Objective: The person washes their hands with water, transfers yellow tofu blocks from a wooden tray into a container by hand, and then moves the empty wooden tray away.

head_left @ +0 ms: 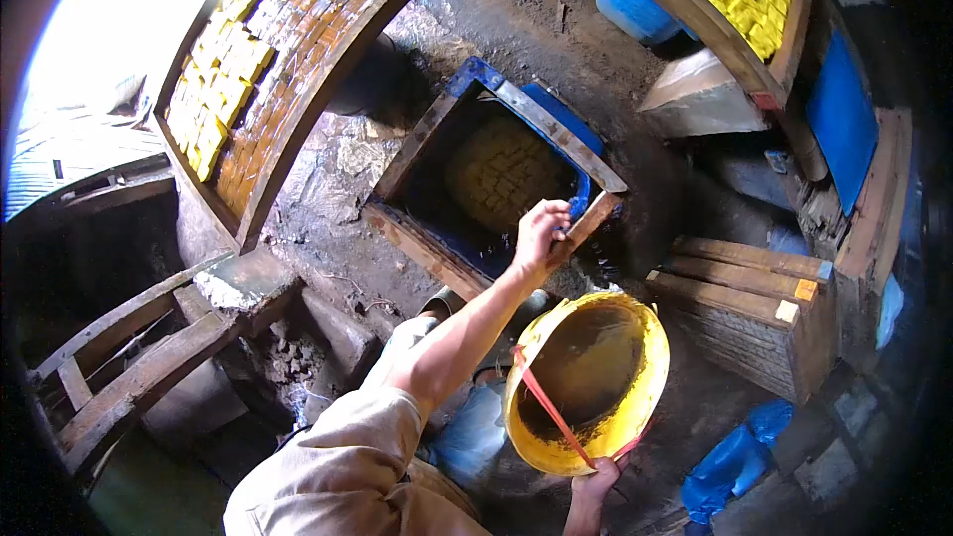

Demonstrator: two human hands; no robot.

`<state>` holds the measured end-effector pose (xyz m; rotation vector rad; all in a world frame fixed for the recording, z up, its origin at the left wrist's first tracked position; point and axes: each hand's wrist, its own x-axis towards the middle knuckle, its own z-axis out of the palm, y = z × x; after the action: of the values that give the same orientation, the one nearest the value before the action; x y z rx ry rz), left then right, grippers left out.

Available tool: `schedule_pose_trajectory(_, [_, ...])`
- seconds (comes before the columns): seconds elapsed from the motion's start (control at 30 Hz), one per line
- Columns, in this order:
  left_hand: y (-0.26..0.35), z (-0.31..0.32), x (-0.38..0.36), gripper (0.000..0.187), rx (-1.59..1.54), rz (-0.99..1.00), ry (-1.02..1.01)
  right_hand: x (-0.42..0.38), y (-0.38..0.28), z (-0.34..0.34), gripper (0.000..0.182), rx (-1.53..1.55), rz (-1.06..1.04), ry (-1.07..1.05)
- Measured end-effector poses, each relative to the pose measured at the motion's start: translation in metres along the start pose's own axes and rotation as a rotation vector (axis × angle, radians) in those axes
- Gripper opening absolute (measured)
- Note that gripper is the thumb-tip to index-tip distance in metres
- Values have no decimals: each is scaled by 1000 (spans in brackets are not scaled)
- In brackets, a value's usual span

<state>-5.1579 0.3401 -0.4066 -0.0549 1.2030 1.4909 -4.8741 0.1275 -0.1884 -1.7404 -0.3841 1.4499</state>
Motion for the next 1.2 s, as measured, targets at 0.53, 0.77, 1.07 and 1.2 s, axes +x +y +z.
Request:
schedule_pose_trajectory(0.53, [-16, 18, -35, 68, 1608, 462, -18, 260, 105, -10, 78, 188, -88, 80])
schedule_pose_trajectory(0.77, [-25, 16, -32, 67, 1654, 528, -8, 377, 143, 33, 57, 371, -68, 105])
schedule_pose_trajectory(1.07, [-26, 19, -30, 67, 1688, 509, -1, 415, 113, 66, 80, 400, 75, -12])
schedule_pose_trajectory(1.2, [-24, 22, -28, 69, 1685, 501, 6, 433, 139, 42, 83, 267, 35, 53])
